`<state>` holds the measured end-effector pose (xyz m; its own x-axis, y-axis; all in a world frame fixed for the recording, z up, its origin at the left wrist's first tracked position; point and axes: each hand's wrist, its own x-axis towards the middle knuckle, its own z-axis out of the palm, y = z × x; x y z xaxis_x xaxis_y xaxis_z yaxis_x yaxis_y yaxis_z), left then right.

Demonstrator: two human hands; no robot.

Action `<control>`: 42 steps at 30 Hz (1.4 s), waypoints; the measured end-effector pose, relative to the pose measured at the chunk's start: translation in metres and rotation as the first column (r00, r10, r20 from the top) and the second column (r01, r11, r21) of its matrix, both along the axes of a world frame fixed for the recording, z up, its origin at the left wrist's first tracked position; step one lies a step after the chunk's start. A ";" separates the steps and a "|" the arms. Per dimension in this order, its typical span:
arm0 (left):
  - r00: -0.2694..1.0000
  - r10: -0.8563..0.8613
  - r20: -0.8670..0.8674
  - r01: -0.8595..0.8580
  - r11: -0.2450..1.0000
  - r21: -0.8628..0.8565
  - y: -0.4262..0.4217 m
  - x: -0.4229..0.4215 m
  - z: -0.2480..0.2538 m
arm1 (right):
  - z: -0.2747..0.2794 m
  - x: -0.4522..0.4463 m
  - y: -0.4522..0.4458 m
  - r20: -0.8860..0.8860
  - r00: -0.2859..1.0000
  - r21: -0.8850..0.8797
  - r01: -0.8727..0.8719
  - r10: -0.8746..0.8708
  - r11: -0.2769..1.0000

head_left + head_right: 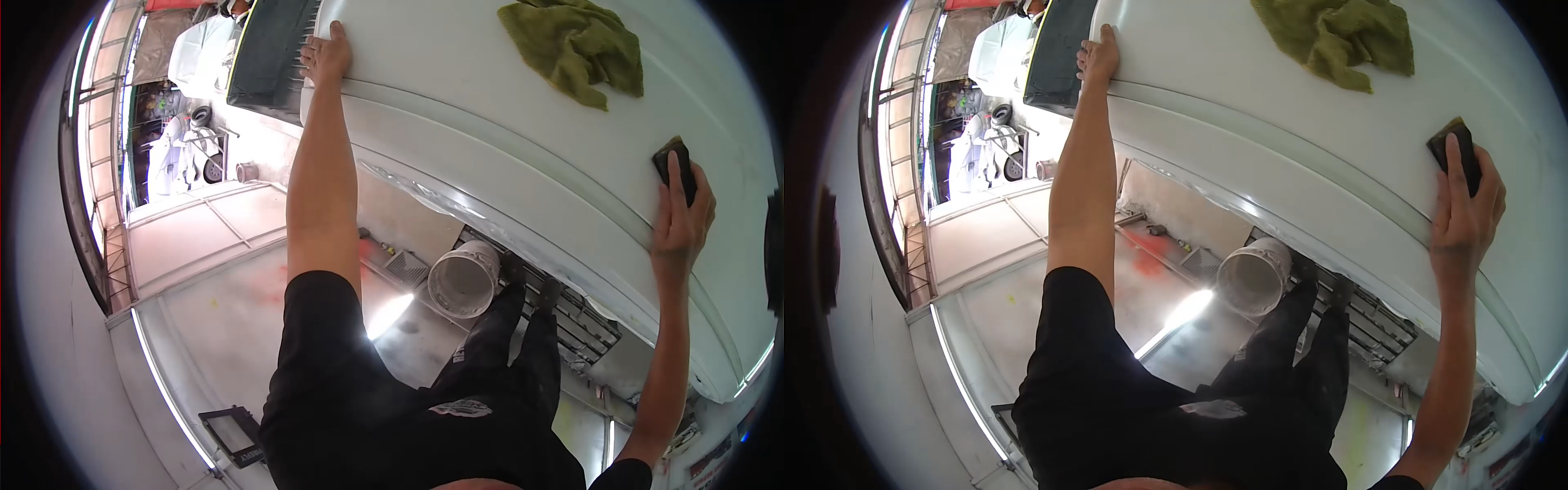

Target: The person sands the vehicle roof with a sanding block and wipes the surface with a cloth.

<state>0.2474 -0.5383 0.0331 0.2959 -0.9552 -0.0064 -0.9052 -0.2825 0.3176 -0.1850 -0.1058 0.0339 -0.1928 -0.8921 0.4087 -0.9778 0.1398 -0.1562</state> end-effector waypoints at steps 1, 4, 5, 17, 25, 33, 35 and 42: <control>1.000 -0.004 0.006 0.003 1.000 0.003 0.004 -0.004 0.000 | 0.000 0.000 0.000 -0.002 1.000 -0.002 -0.002 0.002 1.000; 0.997 -0.050 0.062 0.049 0.999 0.012 0.019 -0.014 0.002 | 0.000 0.001 -0.001 -0.015 1.000 -0.005 0.001 -0.001 1.000; 0.996 -0.062 0.061 0.061 0.998 0.009 0.024 -0.017 0.003 | 0.000 0.002 -0.001 -0.016 1.000 -0.013 -0.004 0.004 1.000; 0.973 -0.227 0.031 0.227 0.974 0.008 0.100 -0.069 0.015 | -0.006 -0.002 -0.001 -0.020 1.000 -0.073 -0.020 0.019 0.997; 0.869 -0.489 -0.078 0.489 0.872 -0.016 0.192 -0.133 0.025 | -0.012 -0.015 0.003 -0.070 0.997 -0.033 -0.048 0.046 0.998; 0.522 -0.847 0.098 0.809 0.456 -0.370 0.171 -0.257 0.023 | -0.015 -0.013 0.001 -0.041 0.998 -0.086 -0.047 0.043 0.995; 0.429 -0.902 0.039 0.854 0.392 -0.342 0.158 -0.255 0.019 | -0.018 -0.020 -0.001 -0.078 0.996 -0.074 -0.056 0.051 0.996; 0.639 -0.758 -0.126 0.652 0.622 -0.434 0.166 -0.081 0.019 | -0.005 -0.004 -0.002 -0.142 0.985 -0.059 -0.103 0.094 0.993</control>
